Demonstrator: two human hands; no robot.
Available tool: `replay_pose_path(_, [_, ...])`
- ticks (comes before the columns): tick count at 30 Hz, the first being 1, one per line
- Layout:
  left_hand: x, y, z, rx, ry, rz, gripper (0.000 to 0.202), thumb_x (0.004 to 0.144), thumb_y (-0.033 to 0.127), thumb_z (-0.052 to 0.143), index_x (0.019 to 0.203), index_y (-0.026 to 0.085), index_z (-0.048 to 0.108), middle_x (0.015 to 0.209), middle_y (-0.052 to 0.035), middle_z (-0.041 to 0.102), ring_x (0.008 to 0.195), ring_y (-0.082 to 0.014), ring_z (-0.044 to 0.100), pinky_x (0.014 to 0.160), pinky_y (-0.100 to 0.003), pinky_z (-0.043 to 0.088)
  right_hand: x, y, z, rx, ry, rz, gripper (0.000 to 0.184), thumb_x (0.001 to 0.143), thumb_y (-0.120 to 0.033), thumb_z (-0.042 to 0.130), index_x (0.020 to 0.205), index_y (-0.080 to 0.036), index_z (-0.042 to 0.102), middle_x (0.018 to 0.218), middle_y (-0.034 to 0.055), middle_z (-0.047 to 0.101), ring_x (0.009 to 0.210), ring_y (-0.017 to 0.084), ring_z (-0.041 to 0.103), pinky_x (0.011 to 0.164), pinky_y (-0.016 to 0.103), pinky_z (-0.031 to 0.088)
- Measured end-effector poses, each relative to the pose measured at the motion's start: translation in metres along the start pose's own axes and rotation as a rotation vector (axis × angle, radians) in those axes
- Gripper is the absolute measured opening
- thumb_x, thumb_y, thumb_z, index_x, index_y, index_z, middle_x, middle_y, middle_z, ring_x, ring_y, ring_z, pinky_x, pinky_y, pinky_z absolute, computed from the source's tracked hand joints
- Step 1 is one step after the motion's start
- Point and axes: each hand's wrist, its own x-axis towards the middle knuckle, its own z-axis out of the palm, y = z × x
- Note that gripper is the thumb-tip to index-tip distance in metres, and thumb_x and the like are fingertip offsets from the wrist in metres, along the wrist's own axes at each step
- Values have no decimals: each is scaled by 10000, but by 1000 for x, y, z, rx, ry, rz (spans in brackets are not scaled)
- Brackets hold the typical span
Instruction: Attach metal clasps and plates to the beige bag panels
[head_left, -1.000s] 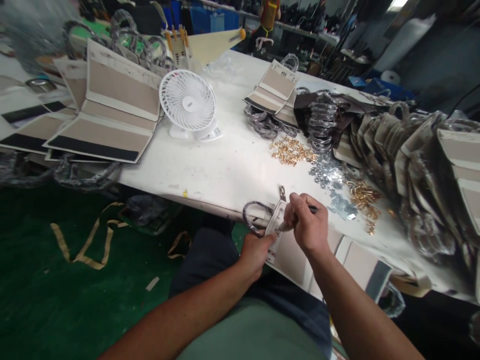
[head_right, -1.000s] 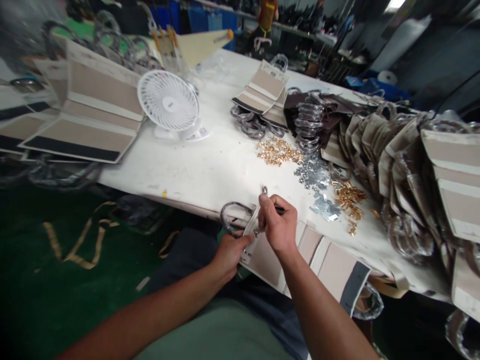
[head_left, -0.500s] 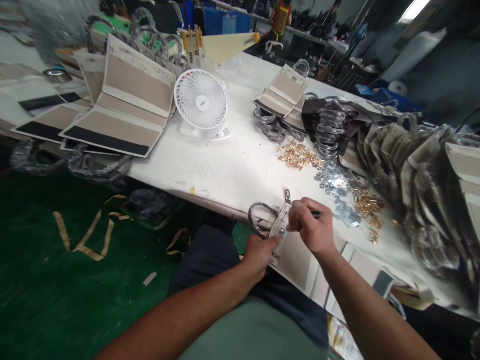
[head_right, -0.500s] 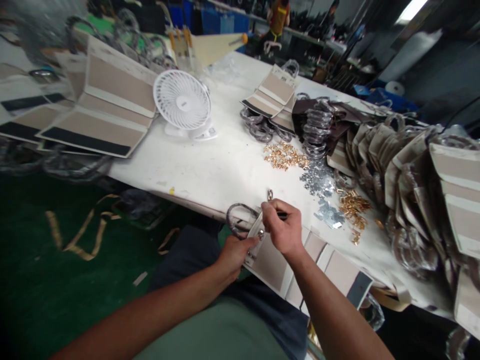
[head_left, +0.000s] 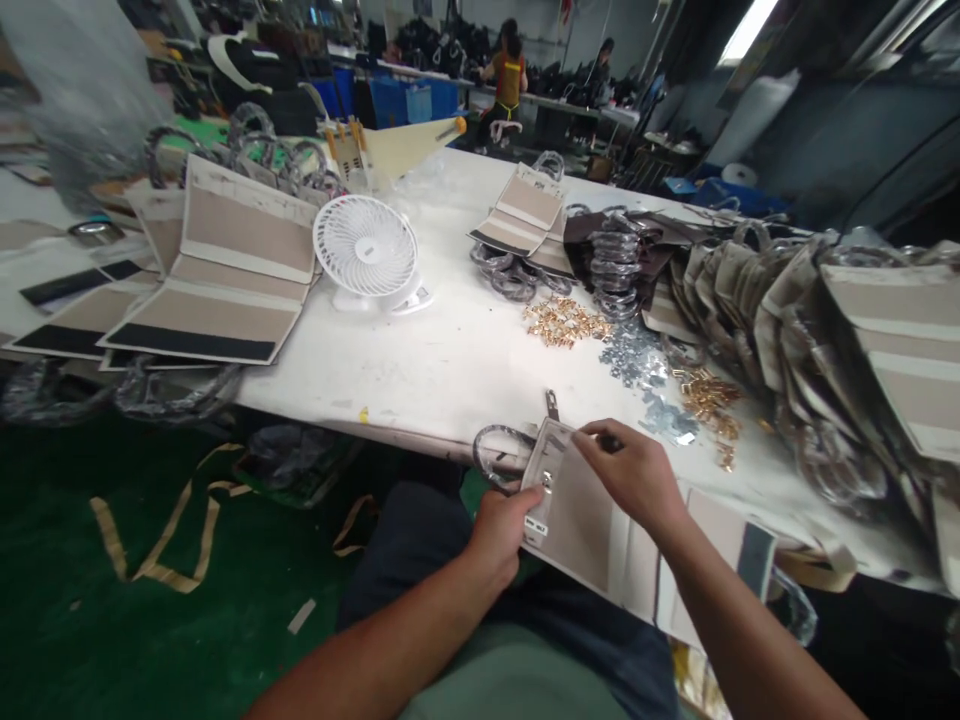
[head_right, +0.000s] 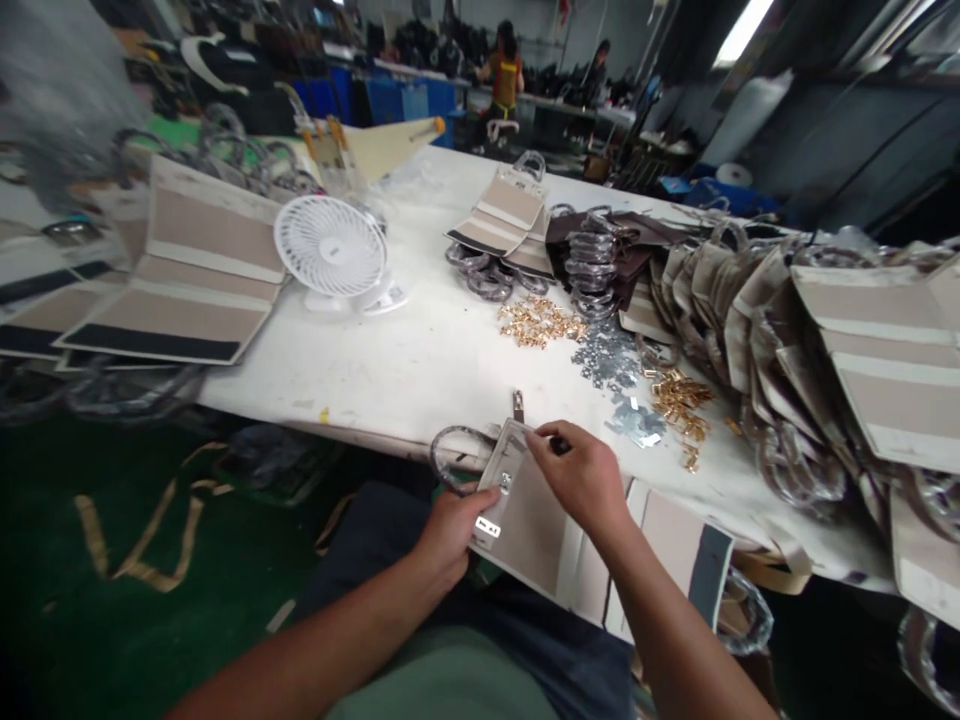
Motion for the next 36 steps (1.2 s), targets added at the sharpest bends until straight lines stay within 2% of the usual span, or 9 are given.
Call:
replay_pose_path(3, [-5, 3, 1, 4, -19, -27, 395, 587, 328, 920, 877, 87, 803, 752, -113, 777, 696, -260, 745, 673, -314, 566, 6, 10, 10, -248, -110, -66, 216, 914, -419, 716, 1084, -319, 804, 1073, 9, 781, 919, 228, 723, 789, 332, 491])
replay_pose_path(7, [-18, 16, -15, 124, -150, -12, 461, 643, 388, 891, 984, 100, 778, 902, -141, 790, 836, -296, 756, 727, -337, 579, 7, 10, 27, -377, -108, -72, 193, 975, -400, 648, 1079, -340, 799, 1101, -5, 770, 931, 227, 729, 730, 315, 466])
replay_pose_path(9, [-26, 28, -31, 286, -52, 202, 514, 709, 423, 862, 1114, 132, 739, 1077, -150, 773, 988, -311, 739, 812, -367, 591, 6, 8, 29, -409, -104, -95, 202, 990, -393, 629, 1087, -335, 796, 1111, 1, 766, 899, 222, 725, 693, 310, 445])
replay_pose_path(13, [-32, 58, -44, 858, 259, 974, 604, 877, 349, 741, 1438, 210, 567, 1431, -163, 616, 1281, -314, 609, 1063, -477, 523, 8, 8, 25, -392, -108, -96, 193, 983, -371, 637, 1082, -334, 798, 1108, 9, 764, 886, 209, 714, 685, 298, 433])
replay_pose_path(16, [-17, 76, -25, 1351, -141, 1271, 526, 947, 225, 642, 1468, 233, 574, 1488, -144, 597, 1396, -316, 533, 1196, -520, 412, 13, 10, 22, -345, -118, -80, 161, 949, -352, 676, 1049, -330, 801, 1085, 4, 775, 928, 214, 715, 723, 291, 449])
replay_pose_path(18, [2, 83, -8, 1560, -426, 1240, 486, 949, 203, 635, 1434, 231, 617, 1449, -131, 640, 1364, -315, 570, 1164, -511, 448, 15, 13, 22, -319, -122, -76, 162, 940, -357, 685, 1045, -313, 800, 1076, 12, 783, 951, 222, 719, 749, 291, 461])
replay_pose_path(20, [21, 87, 4, 1662, -516, 1181, 442, 948, 206, 644, 1390, 219, 653, 1411, -125, 670, 1299, -312, 621, 1089, -497, 500, 16, 17, 21, -293, -122, -72, 171, 931, -354, 689, 1049, -293, 797, 1071, 24, 787, 970, 228, 724, 778, 292, 474])
replay_pose_path(29, [52, 96, 3, 1678, -567, 1236, 252, 1002, 198, 613, 1221, 215, 737, 1305, -90, 738, 1132, -265, 687, 942, -416, 497, 16, 26, 13, -257, -139, 24, 135, 899, -307, 663, 925, -241, 778, 954, 41, 796, 880, 228, 723, 781, 299, 476])
replay_pose_path(36, [79, 110, 22, 1699, -650, 1227, 164, 999, 259, 670, 1115, 225, 782, 953, -65, 766, 912, -225, 705, 837, -334, 502, -5, 10, 28, -318, -34, 99, 192, 964, -366, 621, 1001, -300, 797, 1024, 37, 797, 932, 251, 735, 740, 310, 468])
